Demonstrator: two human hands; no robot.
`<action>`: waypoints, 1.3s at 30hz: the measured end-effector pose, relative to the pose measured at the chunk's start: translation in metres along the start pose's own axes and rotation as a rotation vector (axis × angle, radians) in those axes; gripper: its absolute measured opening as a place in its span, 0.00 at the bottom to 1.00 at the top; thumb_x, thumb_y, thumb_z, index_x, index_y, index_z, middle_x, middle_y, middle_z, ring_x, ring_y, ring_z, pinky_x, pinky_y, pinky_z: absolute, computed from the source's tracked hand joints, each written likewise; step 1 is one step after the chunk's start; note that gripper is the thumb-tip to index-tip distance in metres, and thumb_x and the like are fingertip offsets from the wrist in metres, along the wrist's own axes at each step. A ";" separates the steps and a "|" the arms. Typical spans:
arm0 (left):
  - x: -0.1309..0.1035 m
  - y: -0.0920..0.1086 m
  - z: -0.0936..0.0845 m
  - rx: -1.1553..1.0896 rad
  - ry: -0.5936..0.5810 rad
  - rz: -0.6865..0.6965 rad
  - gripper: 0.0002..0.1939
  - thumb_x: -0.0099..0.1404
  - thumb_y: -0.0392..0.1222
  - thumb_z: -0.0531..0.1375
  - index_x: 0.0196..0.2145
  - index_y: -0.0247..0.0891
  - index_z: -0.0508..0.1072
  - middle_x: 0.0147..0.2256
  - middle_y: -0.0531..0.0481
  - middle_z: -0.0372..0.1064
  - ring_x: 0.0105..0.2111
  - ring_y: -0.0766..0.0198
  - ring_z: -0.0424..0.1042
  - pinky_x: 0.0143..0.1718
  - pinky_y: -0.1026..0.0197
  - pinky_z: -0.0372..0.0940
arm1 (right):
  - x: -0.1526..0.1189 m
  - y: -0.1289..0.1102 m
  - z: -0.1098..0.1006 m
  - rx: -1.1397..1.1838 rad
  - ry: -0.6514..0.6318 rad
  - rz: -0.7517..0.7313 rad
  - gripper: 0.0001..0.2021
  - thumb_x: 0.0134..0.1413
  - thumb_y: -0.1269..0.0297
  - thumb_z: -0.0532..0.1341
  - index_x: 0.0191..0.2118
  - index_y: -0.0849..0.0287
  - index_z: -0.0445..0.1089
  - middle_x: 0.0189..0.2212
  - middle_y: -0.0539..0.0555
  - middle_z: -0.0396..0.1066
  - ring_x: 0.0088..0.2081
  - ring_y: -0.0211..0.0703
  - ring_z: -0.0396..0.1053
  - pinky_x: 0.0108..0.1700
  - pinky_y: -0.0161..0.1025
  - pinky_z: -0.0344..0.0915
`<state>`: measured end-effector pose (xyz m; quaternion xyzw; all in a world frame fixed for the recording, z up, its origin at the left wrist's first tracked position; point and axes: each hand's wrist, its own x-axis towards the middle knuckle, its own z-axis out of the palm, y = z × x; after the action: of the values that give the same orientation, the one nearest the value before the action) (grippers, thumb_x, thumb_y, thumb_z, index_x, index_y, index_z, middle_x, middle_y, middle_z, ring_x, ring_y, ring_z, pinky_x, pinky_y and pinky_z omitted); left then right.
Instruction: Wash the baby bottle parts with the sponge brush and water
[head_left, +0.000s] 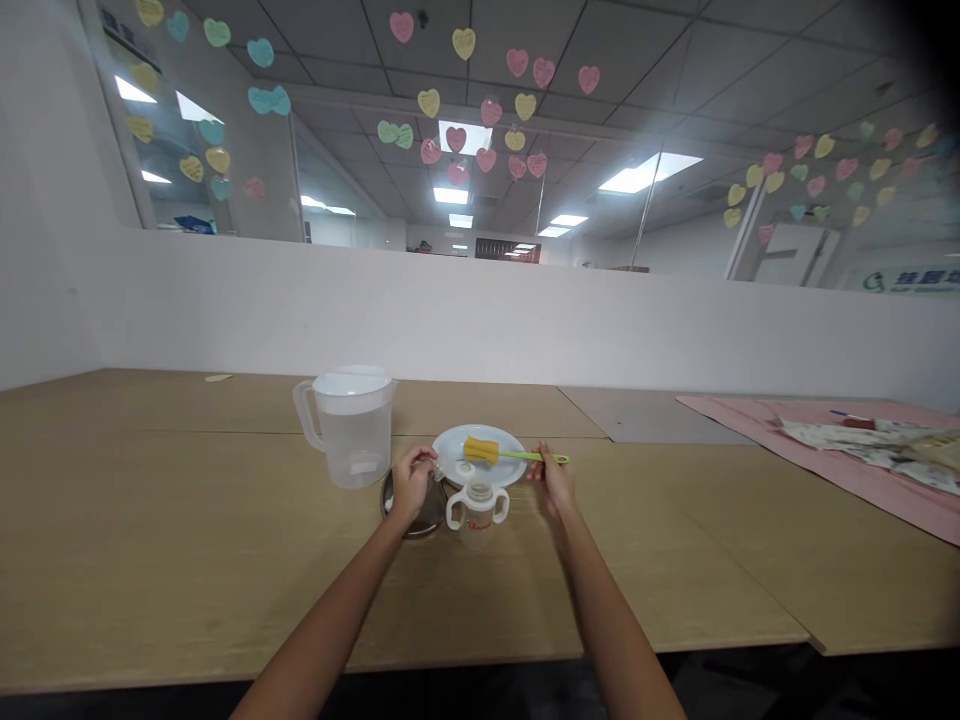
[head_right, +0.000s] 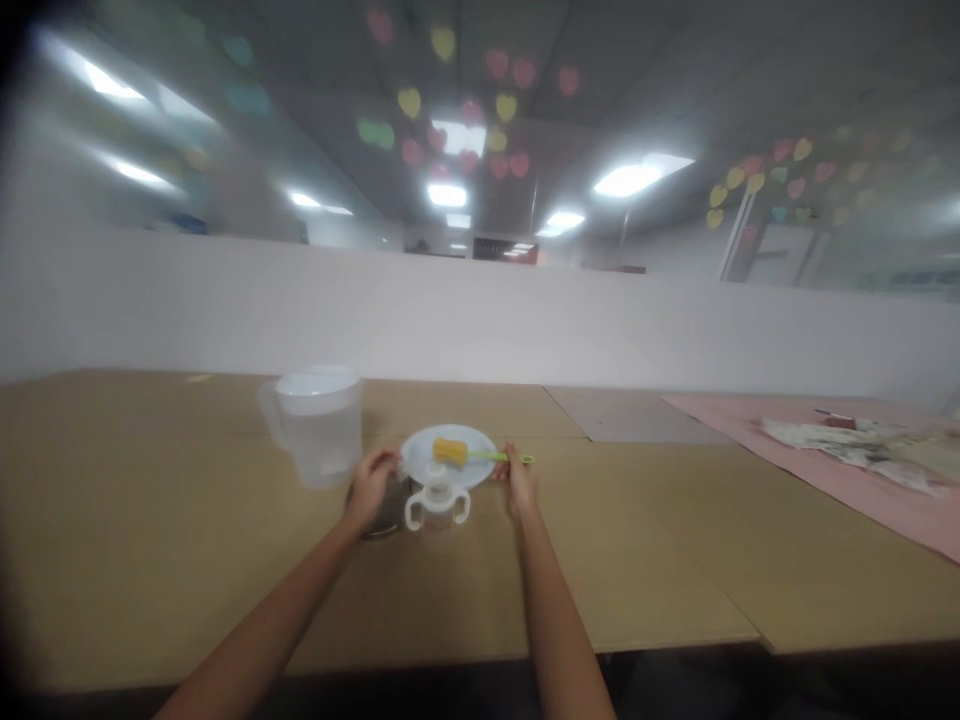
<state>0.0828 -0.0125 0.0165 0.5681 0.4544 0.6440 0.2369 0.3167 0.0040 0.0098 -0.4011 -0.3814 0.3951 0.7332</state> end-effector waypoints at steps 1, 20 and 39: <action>0.000 0.000 -0.003 0.071 -0.002 0.012 0.08 0.48 0.35 0.49 0.21 0.36 0.68 0.21 0.53 0.66 0.24 0.66 0.66 0.28 0.65 0.61 | 0.000 -0.001 -0.001 0.003 0.047 -0.012 0.21 0.36 0.45 0.62 0.22 0.63 0.67 0.09 0.45 0.60 0.11 0.30 0.55 0.14 0.31 0.57; -0.003 0.002 -0.009 0.777 -0.233 0.198 0.13 0.55 0.30 0.48 0.33 0.39 0.70 0.34 0.49 0.71 0.36 0.62 0.68 0.37 0.63 0.58 | 0.002 0.006 0.002 -0.182 -0.092 -0.054 0.21 0.35 0.46 0.62 0.23 0.63 0.69 0.10 0.47 0.63 0.11 0.33 0.57 0.14 0.31 0.55; -0.006 -0.001 -0.002 0.760 -0.378 0.500 0.17 0.65 0.45 0.44 0.42 0.37 0.68 0.41 0.46 0.69 0.43 0.57 0.63 0.45 0.55 0.55 | 0.003 0.012 -0.001 -0.119 -0.160 0.078 0.22 0.35 0.45 0.62 0.23 0.65 0.68 0.09 0.47 0.63 0.10 0.31 0.56 0.14 0.30 0.56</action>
<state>0.0818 -0.0173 0.0127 0.8128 0.4560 0.3554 -0.0708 0.3150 0.0107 -0.0007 -0.4258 -0.4456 0.4309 0.6592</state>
